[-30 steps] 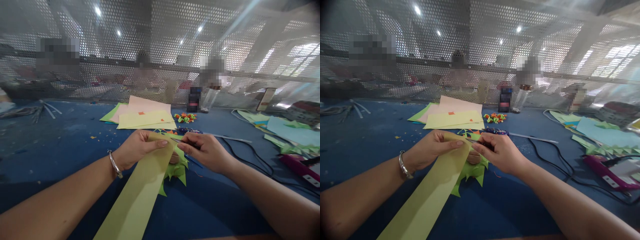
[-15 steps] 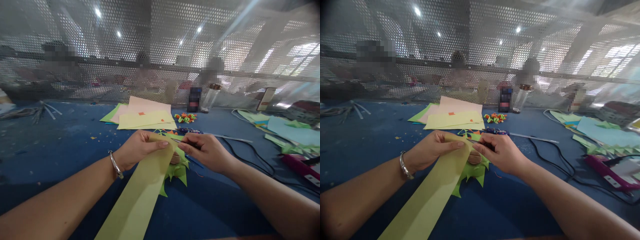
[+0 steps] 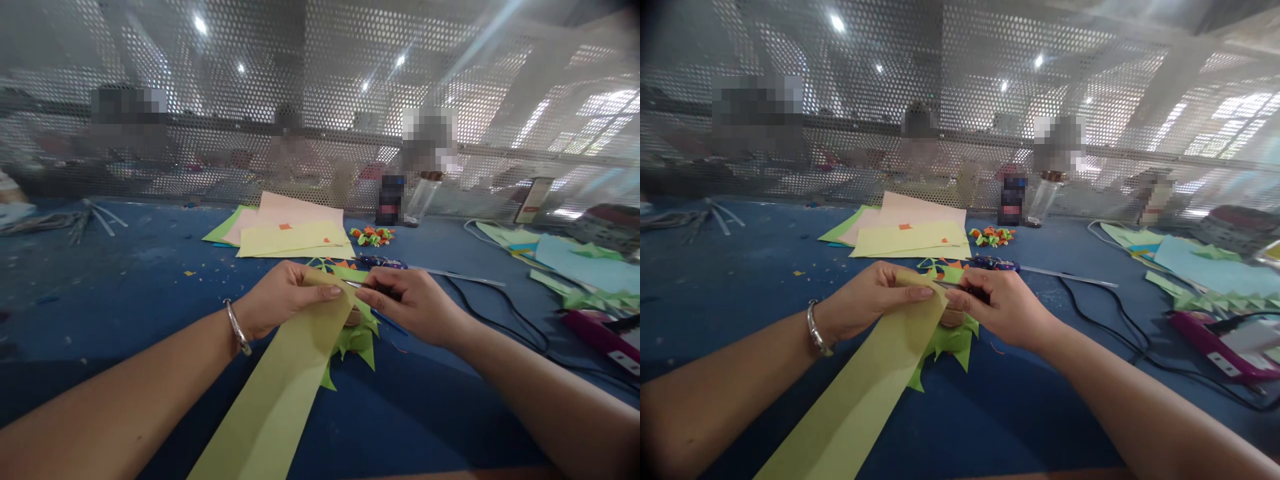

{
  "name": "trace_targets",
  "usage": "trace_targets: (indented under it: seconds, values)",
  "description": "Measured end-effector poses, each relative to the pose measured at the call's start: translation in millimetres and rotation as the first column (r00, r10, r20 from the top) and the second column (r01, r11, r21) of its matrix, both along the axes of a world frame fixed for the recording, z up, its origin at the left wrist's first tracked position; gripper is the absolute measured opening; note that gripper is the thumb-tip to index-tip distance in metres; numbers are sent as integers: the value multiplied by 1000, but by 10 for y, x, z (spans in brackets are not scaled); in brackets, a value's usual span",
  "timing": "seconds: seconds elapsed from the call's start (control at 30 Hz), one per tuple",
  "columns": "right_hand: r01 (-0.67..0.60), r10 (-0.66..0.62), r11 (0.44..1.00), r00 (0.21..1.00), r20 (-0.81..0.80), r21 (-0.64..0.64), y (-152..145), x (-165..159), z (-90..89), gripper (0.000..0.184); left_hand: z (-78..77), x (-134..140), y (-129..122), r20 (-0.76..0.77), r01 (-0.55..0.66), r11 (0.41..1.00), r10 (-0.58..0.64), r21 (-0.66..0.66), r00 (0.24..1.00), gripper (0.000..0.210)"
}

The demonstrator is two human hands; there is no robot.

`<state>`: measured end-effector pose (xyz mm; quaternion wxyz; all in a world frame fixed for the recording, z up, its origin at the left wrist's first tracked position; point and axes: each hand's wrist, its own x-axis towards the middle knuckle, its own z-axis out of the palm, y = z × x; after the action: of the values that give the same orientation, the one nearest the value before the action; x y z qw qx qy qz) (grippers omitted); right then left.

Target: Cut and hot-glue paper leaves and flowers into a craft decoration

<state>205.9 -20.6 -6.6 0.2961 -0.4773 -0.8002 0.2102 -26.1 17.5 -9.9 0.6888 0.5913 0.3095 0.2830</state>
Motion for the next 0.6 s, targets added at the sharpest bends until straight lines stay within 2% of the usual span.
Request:
trace_targets:
  seconds: [0.6]
  values:
    - [-8, 8, 1000, 1000, 26, 0, -13, -17, 15, 38, 10, 17, -24, -30, 18, 1000, -19, -22, 999, 28]
